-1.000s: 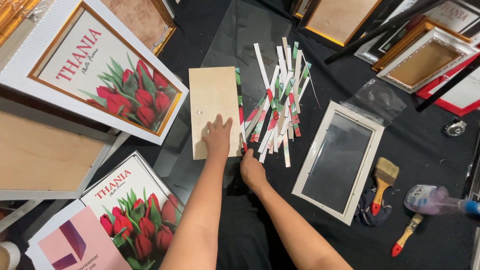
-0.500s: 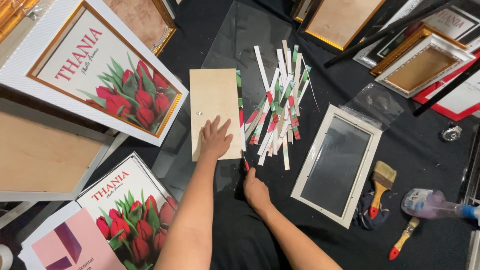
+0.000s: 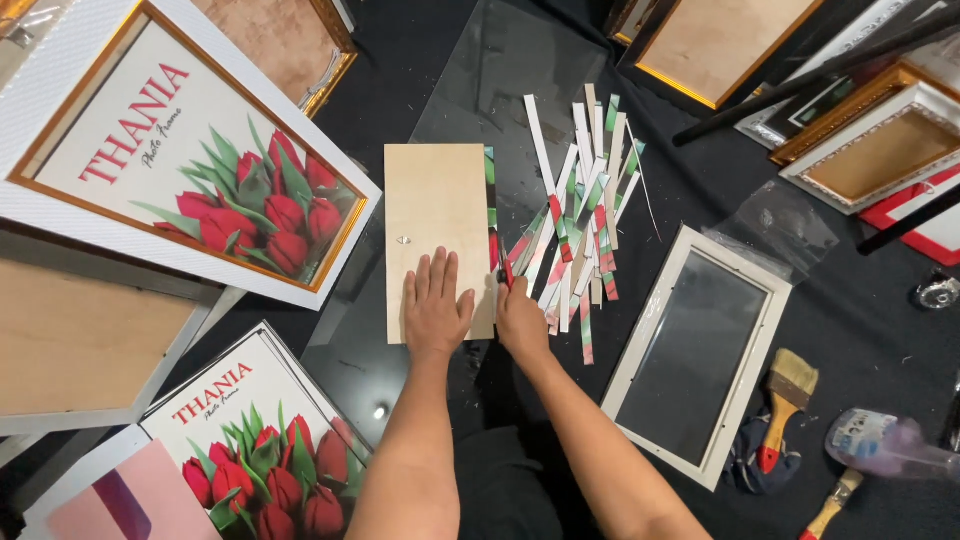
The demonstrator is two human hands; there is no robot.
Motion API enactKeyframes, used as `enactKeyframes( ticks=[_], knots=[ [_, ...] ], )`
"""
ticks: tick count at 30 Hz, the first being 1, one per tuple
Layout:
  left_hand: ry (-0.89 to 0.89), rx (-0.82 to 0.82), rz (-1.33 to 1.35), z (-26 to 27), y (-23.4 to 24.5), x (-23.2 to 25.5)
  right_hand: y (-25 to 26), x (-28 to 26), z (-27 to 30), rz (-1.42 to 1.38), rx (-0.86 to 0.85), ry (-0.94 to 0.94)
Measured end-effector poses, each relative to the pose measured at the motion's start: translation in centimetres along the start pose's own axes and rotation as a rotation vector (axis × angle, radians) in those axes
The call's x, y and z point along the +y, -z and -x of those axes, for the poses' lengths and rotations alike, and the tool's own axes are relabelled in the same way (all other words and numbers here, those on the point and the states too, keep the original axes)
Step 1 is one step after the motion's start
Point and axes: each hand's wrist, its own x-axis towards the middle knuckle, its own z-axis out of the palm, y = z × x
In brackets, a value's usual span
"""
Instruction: Assembling a picture frame by trimming the backing board, inserting artwork, and cleaning the final product with a brush.
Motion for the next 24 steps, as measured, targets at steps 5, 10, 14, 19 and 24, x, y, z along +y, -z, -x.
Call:
enactKeyframes(
  ticks=[5,10,14,19,24],
  knots=[
    [0.024,-0.048,0.021,-0.1,-0.3,-0.1,-0.4,-1.1,-0.8,0.038,-0.005,0.009],
    [0.027,-0.021,0.036,-0.2,-0.4,-0.1,-0.9,-1.2,-0.5,0.089,-0.003,0.042],
    [0.029,0.006,0.026,0.0,-1.1,-0.2,-1.8,-0.6,-0.9,0.121,0.019,0.109],
    [0.035,0.043,0.051,0.0,-1.6,-0.2,-2.9,2.1,4.7,0.276,0.002,0.186],
    [0.029,0.059,0.049,-0.1,-1.2,-0.3,-5.0,7.1,9.9,0.177,-0.24,-0.063]
  ],
)
